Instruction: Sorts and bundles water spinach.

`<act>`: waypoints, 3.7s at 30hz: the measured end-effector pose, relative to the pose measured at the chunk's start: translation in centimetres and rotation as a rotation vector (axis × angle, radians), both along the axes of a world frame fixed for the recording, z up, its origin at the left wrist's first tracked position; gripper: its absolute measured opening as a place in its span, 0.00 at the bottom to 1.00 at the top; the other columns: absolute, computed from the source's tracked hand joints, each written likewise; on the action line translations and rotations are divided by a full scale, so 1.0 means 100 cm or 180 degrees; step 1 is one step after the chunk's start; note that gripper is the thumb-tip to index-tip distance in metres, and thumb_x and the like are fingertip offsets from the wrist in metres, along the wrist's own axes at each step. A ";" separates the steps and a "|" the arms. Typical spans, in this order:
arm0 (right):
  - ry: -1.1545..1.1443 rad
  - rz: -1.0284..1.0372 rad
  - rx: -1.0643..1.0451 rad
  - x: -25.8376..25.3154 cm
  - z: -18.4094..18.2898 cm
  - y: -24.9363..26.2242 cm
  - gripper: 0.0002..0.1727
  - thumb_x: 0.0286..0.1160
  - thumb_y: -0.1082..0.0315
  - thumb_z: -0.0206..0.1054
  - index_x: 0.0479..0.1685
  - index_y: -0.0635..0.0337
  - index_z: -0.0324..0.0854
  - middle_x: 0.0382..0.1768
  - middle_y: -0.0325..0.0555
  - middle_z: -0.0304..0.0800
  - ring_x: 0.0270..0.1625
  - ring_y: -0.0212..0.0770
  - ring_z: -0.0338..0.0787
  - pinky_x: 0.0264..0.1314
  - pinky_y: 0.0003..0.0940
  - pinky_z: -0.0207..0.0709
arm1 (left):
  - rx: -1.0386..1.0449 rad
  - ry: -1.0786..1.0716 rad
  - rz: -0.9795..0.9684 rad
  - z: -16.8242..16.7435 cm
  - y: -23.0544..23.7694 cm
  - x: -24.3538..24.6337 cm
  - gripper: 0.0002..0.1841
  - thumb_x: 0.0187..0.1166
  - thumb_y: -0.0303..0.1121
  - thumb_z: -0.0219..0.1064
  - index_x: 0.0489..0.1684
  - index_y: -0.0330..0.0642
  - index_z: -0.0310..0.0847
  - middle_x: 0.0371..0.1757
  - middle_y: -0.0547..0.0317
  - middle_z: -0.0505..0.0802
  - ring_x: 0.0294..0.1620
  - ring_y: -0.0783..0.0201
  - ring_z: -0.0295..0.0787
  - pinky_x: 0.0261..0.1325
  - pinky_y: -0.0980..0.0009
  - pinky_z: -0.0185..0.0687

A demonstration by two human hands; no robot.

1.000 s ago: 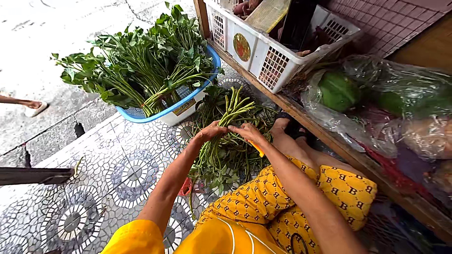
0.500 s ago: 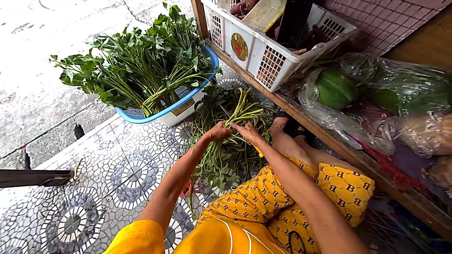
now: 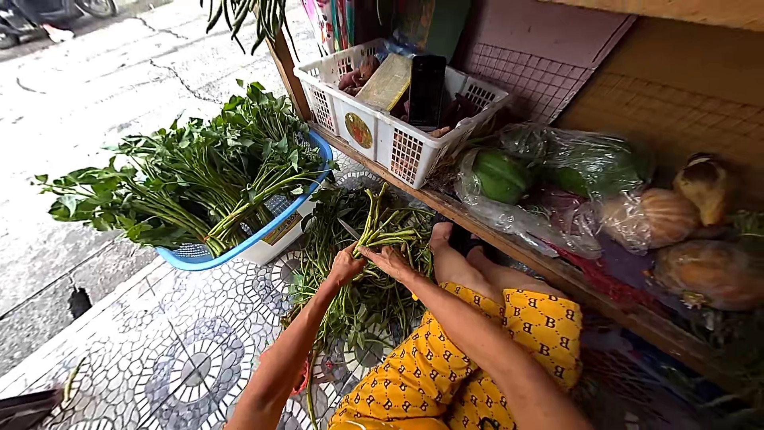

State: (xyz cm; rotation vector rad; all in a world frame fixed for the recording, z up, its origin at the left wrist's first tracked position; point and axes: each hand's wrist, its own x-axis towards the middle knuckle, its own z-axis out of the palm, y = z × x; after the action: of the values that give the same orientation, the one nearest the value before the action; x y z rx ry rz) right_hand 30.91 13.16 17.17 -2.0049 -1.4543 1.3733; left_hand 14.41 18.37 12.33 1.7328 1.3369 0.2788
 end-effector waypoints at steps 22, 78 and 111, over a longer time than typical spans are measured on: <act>0.0308 -0.0084 0.0190 -0.007 -0.006 -0.002 0.43 0.85 0.33 0.54 0.64 0.73 0.81 0.63 0.69 0.85 0.69 0.61 0.84 0.74 0.59 0.71 | -0.0982 -0.0593 -0.0269 0.024 0.002 -0.004 0.11 0.75 0.28 0.70 0.52 0.37 0.81 0.27 0.63 0.86 0.23 0.71 0.82 0.33 0.72 0.83; -0.1683 -0.1696 0.1403 0.242 0.120 -0.109 0.58 0.57 0.57 0.89 0.88 0.71 0.57 0.80 0.83 0.62 0.83 0.81 0.62 0.82 0.78 0.56 | -0.0449 -0.1722 -0.0610 0.182 0.005 -0.006 0.04 0.71 0.27 0.69 0.39 0.43 0.83 0.25 0.65 0.89 0.20 0.73 0.82 0.26 0.77 0.81; 0.1699 -0.0059 0.2484 -0.072 0.051 0.028 0.23 0.74 0.73 0.70 0.65 0.78 0.76 0.55 0.54 0.88 0.59 0.29 0.86 0.67 0.25 0.79 | 0.1863 -0.1161 -0.0031 0.155 0.004 -0.002 0.17 0.84 0.35 0.62 0.61 0.30 0.79 0.44 0.49 0.95 0.44 0.65 0.93 0.54 0.62 0.87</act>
State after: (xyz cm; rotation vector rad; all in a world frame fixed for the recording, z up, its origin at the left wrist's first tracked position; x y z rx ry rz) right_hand 23.72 15.93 22.23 -1.0629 -1.3958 0.9870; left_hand 14.17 18.79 27.87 2.0275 1.0321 1.0103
